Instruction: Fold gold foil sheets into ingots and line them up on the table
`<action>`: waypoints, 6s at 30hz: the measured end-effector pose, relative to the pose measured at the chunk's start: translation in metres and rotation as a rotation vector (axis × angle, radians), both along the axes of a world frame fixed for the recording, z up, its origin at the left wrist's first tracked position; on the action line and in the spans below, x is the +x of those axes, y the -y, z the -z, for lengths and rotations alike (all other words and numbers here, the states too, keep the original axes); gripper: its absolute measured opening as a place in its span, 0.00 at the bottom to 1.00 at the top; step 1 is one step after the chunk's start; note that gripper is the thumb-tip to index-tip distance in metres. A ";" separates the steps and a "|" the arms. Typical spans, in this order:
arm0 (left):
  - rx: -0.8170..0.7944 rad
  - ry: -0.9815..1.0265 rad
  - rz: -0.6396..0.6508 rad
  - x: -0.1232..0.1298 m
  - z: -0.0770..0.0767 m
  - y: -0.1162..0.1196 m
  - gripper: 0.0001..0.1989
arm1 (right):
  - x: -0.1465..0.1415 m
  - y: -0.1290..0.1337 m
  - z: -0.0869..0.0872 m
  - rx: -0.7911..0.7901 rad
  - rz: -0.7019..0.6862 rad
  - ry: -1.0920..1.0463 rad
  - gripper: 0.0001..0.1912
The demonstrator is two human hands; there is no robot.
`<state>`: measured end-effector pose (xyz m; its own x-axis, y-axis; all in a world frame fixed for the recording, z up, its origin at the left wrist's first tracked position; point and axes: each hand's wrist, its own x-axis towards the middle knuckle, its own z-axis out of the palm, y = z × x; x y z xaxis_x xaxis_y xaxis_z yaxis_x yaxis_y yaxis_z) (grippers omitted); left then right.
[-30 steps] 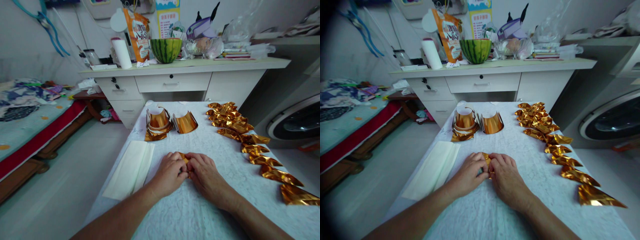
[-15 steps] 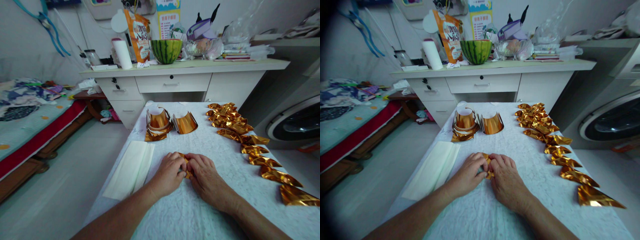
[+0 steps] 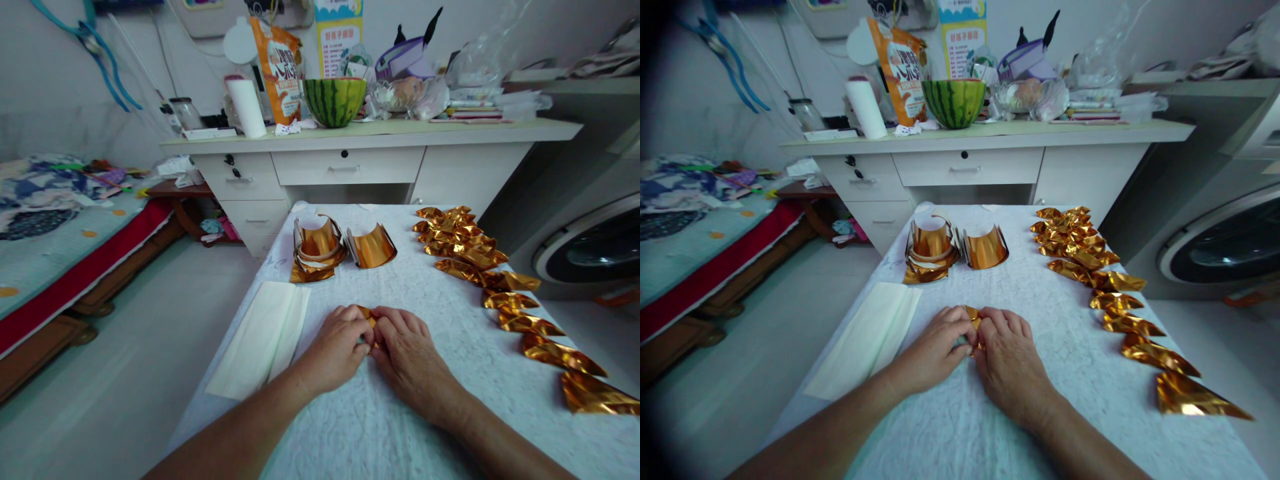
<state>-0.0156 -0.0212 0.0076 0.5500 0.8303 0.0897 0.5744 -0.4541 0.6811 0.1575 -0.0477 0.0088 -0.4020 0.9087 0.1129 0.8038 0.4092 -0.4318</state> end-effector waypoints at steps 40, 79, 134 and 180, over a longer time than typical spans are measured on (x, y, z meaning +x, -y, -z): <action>0.120 0.071 -0.253 -0.011 0.000 -0.014 0.12 | 0.025 -0.006 -0.012 -0.147 -0.155 -0.173 0.13; 0.128 0.040 0.040 -0.007 0.004 -0.008 0.09 | 0.028 -0.006 -0.007 -0.018 -0.188 0.159 0.09; 0.203 -0.153 0.102 0.002 0.003 0.000 0.04 | 0.048 -0.008 0.002 -0.088 -0.108 -0.144 0.09; 0.208 -0.533 -0.186 0.009 0.002 0.001 0.08 | 0.033 -0.009 0.005 -0.027 0.200 0.157 0.13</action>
<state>-0.0069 -0.0224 0.0054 0.4110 0.9115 0.0124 0.8950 -0.4061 0.1845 0.1906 -0.0386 0.0035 -0.2249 0.9737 0.0375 0.9255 0.2255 -0.3042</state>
